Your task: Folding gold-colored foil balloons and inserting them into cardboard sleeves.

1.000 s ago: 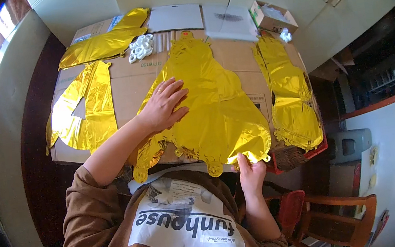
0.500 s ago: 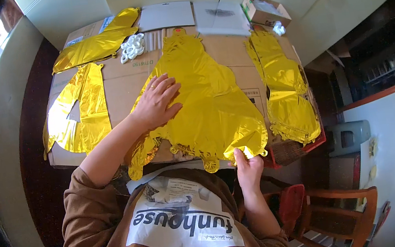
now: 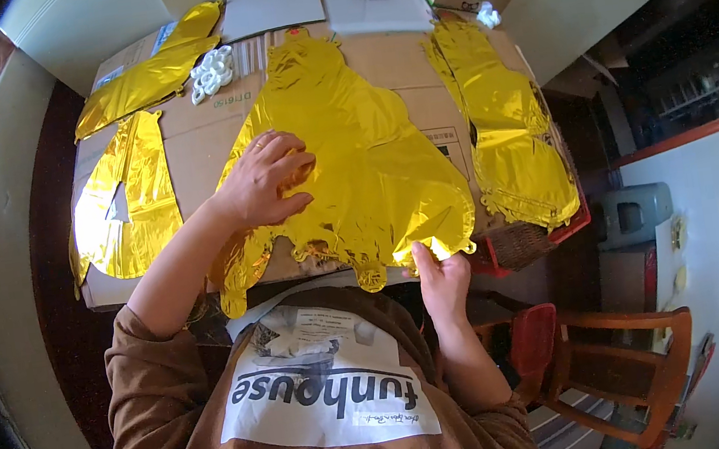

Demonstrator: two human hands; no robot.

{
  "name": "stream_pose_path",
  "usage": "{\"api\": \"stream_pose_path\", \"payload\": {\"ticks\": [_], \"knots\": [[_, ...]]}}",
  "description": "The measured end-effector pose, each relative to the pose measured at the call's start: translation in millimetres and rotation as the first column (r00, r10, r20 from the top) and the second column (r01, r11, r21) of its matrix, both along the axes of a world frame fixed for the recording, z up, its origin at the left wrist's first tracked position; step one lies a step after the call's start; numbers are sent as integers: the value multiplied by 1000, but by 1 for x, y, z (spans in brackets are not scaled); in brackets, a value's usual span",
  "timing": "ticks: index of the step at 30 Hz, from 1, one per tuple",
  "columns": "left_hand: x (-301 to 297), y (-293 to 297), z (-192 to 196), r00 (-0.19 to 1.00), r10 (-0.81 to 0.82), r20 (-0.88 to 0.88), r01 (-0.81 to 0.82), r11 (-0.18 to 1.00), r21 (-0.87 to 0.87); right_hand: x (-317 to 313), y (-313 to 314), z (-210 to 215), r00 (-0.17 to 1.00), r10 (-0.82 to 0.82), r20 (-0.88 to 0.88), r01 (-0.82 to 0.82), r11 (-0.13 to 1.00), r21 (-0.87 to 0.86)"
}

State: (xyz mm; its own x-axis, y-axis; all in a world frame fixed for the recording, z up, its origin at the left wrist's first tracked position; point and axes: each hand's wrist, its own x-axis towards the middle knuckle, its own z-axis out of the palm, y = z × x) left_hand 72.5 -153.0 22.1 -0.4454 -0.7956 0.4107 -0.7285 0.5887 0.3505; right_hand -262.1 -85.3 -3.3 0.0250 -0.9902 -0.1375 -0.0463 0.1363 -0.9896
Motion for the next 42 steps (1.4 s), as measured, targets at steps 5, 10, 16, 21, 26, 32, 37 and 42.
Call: {"api": "stream_pose_path", "payload": {"ticks": [5,10,16,21,26,32,37,42], "knots": [[1,0,-1,1000,14,-12,-14,1000,21,1,0,-1,999,-29,-13,29,1000,8],[5,1,2,998,18,-68,-15,999,35,0,-1,-1,999,-11,-34,11,1000,-8],[13,-2,13,991,89,-100,-81,993,81,0,0,-3,999,-41,-9,41,999,8],[3,-2,5,999,-17,-40,17,1000,-2,0,-1,-1,999,-49,-11,49,999,-3],[2,-2,-5,1000,-9,-28,9,1000,28,0,-1,2,994,-89,-67,86,995,-42],[0,1,-5,999,37,17,-38,998,59,9,5,17,835,-232,-499,-60,863,-502],[-1,1,-7,998,52,19,-52,997,50,49,-5,31,839,-229,-494,-204,709,-675],[3,-4,-16,996,53,72,-55,998,18,75,-11,33,776,-123,-618,-448,583,-678]]}}
